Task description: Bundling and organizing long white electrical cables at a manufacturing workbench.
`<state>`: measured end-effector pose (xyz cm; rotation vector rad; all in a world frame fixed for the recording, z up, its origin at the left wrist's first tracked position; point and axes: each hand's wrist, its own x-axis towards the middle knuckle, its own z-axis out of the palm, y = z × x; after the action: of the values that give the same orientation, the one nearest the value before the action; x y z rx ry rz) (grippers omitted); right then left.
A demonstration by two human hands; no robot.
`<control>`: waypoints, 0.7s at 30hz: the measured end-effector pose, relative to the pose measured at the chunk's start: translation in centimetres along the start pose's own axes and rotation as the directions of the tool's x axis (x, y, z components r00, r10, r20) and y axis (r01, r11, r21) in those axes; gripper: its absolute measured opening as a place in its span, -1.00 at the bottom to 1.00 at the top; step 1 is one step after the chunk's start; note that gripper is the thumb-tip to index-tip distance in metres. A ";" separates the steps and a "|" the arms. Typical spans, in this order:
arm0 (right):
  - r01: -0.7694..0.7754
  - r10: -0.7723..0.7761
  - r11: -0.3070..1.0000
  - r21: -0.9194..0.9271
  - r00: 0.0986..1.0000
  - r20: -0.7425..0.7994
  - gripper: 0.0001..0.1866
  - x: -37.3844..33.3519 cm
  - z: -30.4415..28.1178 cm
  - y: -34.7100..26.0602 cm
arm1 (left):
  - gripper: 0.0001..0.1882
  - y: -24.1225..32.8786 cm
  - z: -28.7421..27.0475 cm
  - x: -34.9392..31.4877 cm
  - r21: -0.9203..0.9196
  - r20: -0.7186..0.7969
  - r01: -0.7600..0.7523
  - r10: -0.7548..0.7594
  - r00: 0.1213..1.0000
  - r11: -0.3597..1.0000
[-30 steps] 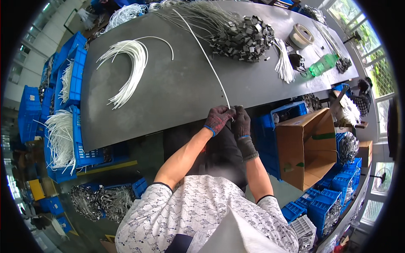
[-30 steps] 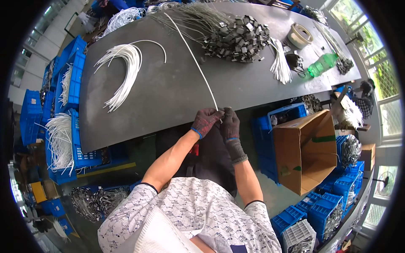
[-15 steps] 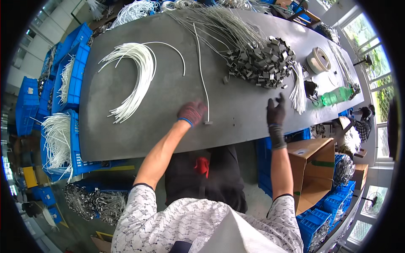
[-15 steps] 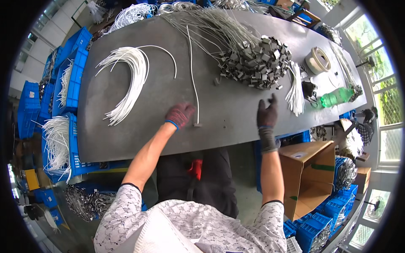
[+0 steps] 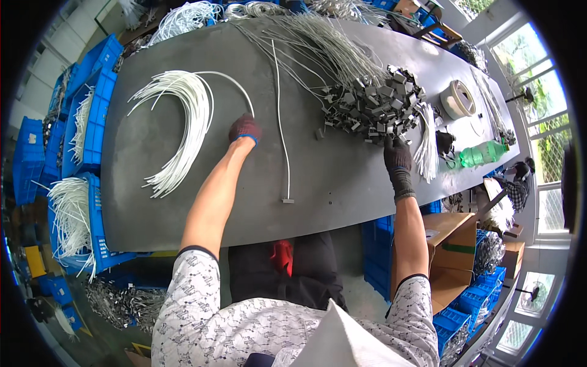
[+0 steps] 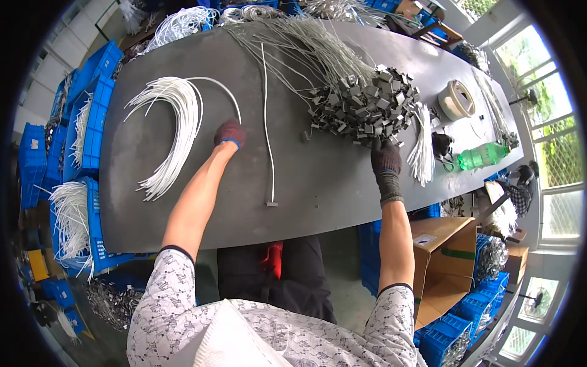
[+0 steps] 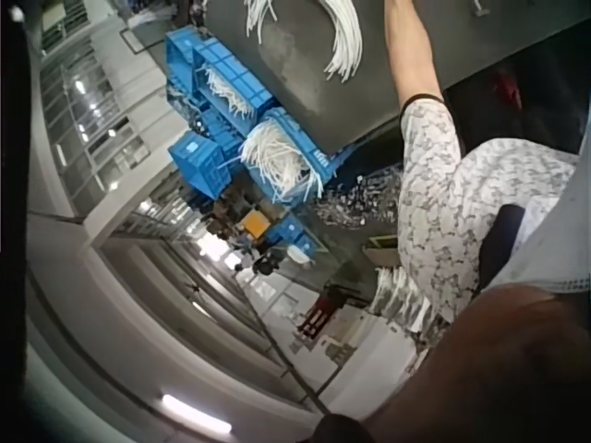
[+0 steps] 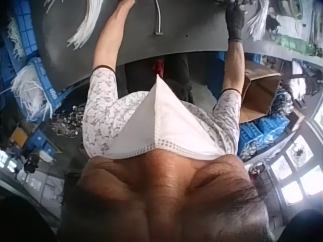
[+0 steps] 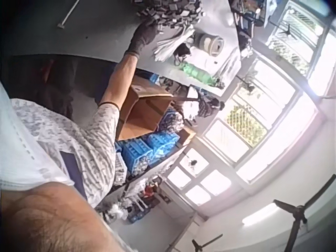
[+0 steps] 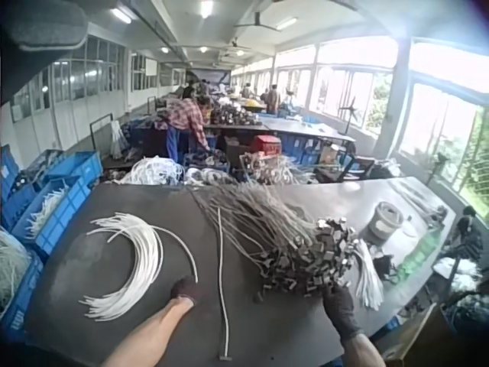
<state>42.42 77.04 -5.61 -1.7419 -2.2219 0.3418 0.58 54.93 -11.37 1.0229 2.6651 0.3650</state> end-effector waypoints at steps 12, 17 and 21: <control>-0.061 0.062 0.978 0.201 0.998 0.003 -0.41 -0.7 0.6 -0.9 | -0.78 -5.9 -1.3 -19.7 -0.843 0.477 0.502 -0.162 0.864 0.195; -0.553 0.011 0.678 0.484 0.666 0.746 -0.60 -5.3 -2.5 3.1 | -0.67 -8.3 -2.7 -24.3 -0.834 0.544 0.552 0.152 0.825 -0.012; 0.252 -0.612 0.709 0.659 0.685 0.396 -0.67 -16.9 -1.0 13.4 | -0.65 -5.1 -5.1 -25.8 -0.845 0.506 0.534 0.274 0.818 -0.032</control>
<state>58.62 63.83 -10.98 -0.7593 -2.4748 1.4192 14.21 33.03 -4.28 0.1664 1.1377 1.4308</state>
